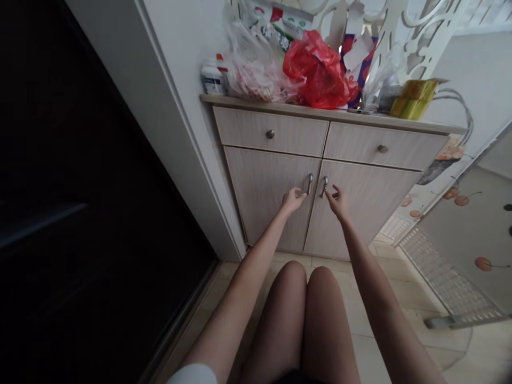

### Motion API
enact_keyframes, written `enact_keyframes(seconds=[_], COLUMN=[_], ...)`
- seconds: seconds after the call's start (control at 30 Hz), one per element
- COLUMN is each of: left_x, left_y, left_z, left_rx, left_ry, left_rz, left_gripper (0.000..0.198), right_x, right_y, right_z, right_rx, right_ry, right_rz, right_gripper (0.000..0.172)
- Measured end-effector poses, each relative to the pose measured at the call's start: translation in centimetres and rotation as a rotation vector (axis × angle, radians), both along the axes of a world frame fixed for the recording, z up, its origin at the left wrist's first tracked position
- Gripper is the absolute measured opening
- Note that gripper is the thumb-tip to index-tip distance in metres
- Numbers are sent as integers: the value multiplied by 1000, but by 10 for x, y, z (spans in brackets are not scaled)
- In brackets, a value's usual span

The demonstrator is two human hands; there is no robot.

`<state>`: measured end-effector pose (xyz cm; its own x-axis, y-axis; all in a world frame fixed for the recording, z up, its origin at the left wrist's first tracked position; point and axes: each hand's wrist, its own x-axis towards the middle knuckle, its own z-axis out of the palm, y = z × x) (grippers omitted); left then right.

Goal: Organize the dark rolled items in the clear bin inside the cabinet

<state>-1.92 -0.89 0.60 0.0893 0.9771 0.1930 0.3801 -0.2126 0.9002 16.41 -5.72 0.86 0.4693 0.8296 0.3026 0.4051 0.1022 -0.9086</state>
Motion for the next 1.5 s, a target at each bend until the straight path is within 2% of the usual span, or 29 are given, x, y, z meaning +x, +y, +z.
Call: enact_keyframes(seconds=[0.13, 0.2, 0.23, 0.3, 0.37, 0.5, 0.63, 0.77, 0.87, 0.93, 0.97, 1.03, 1.1, 1.17, 1.27, 1.37, 1.5], left_x=[-34, -40, -41, -36, -28, -13, -8, -10, -9, -4, 1, 15, 33, 48, 59, 52, 40], left_y=[-41, -61, -70, -81, -84, -80, -79, -78, -66, -51, -41, -22, -3, 12, 27, 34, 31], left_z=[-4, -7, -9, -11, -13, -16, -20, -23, -24, -22, -20, -14, -8, -3, -4, -13, -21], left_rx=[-305, -333, -319, -277, -251, -230, -206, -209, -224, -236, -221, -122, 26, 141, 226, 269, 336], left_ry=[-556, -800, -901, -1045, -1114, -1124, -1136, -1099, -1032, -885, -774, -513, -258, -75, 56, 130, 213], left_rz=[-407, -554, -584, -580, -527, -395, -396, -398, -432, -420, -368, -163, 51, 144, 122, 82, 37], left_gripper=[47, 54, 55, 54, 51, 46, 44, 46, 51, 52, 49, 37, 28, 26, 25, 17, 14], right_x=[6, 6, 6, 3, 0, -5, -7, -4, -2, -1, -2, -3, -6, -9, -13, -16, -17], right_y=[-47, -67, -74, -80, -80, -69, -64, -62, -53, -41, -33, -15, 4, 22, 40, 45, 36], right_z=[-1, 1, 2, 4, 3, -7, -17, -22, -24, -26, -27, -27, -26, -24, -22, -24, -29], right_rx=[115, 177, 206, 252, 279, 278, 272, 279, 216, 160, 145, 146, 137, 77, -38, -51, -48], right_ry=[563, 757, 827, 920, 969, 975, 970, 927, 767, 546, 393, 45, -264, -430, -463, -439, -441], right_rz=[429, 614, 684, 776, 809, 752, 737, 757, 665, 463, 324, 45, -128, -168, -128, -118, -144], right_gripper=[71, 77, 79, 78, 73, 66, 66, 68, 68, 65, 61, 52, 46, 44, 39, 39, 40])
